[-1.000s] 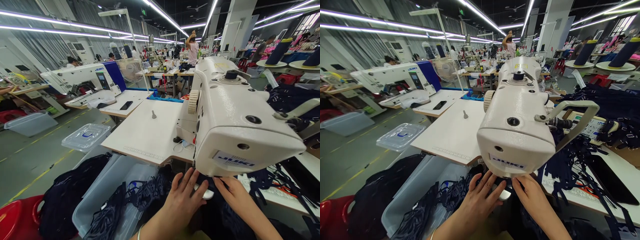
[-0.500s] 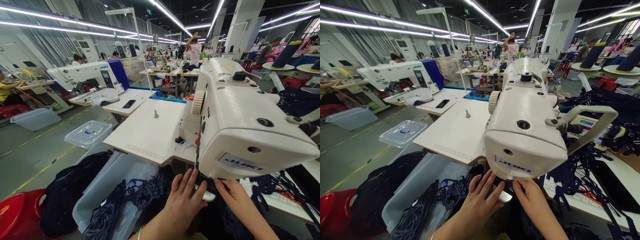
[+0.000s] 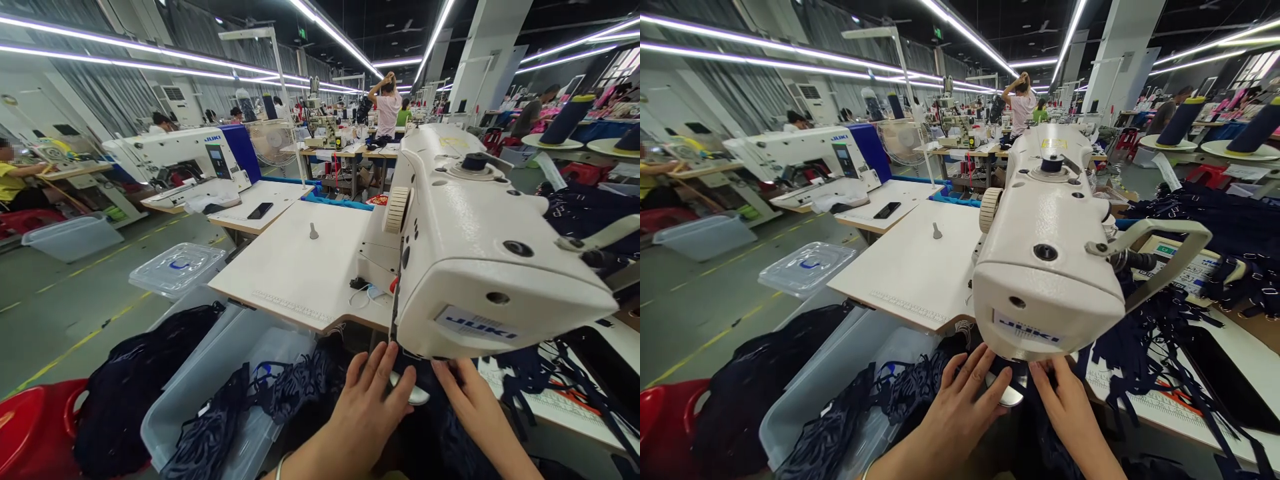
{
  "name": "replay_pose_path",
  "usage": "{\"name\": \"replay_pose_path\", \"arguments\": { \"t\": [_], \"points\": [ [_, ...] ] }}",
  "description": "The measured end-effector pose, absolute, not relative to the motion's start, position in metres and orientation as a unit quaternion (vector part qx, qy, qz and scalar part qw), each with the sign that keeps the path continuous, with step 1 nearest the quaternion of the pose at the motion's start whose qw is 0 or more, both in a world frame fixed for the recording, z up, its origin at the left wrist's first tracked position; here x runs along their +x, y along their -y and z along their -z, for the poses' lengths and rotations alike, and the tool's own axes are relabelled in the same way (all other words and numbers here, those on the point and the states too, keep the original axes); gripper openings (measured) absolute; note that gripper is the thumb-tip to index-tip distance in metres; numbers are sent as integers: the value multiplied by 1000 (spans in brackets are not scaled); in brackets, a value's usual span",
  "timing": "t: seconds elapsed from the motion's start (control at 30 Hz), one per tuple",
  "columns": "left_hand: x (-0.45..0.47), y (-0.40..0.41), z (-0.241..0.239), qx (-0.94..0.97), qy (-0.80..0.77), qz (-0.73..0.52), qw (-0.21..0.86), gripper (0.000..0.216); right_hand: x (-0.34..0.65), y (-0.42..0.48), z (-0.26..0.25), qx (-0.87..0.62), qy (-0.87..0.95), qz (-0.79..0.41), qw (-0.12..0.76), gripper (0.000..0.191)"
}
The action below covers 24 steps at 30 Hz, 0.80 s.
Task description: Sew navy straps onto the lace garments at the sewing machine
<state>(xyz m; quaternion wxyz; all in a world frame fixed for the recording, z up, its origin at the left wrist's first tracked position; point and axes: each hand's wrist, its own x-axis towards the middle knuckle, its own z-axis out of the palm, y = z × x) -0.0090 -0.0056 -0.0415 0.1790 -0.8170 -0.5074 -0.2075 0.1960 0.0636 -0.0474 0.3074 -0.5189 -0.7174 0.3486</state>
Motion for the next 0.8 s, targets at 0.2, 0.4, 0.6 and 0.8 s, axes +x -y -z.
{"name": "replay_pose_path", "arguments": {
  "t": [0.2, 0.4, 0.6, 0.8],
  "points": [
    [-9, 4, 41, -820, 499, 208, 189, 47, 227, -59, 95, -501, 763, -283, 295, 32],
    [-5, 1, 43, -794, 497, 292, 192, 34, 279, -55, 117, -503, 787, -255, 251, 33],
    [-33, 4, 29, -708, 499, 460, 194, 19, 278, -37, 39, -514, 729, -409, 192, 31],
    [-88, -6, 25, -638, 592, 424, 250, 17, 200, -42, 11, -418, 828, -192, 321, 24]
  ]
}}
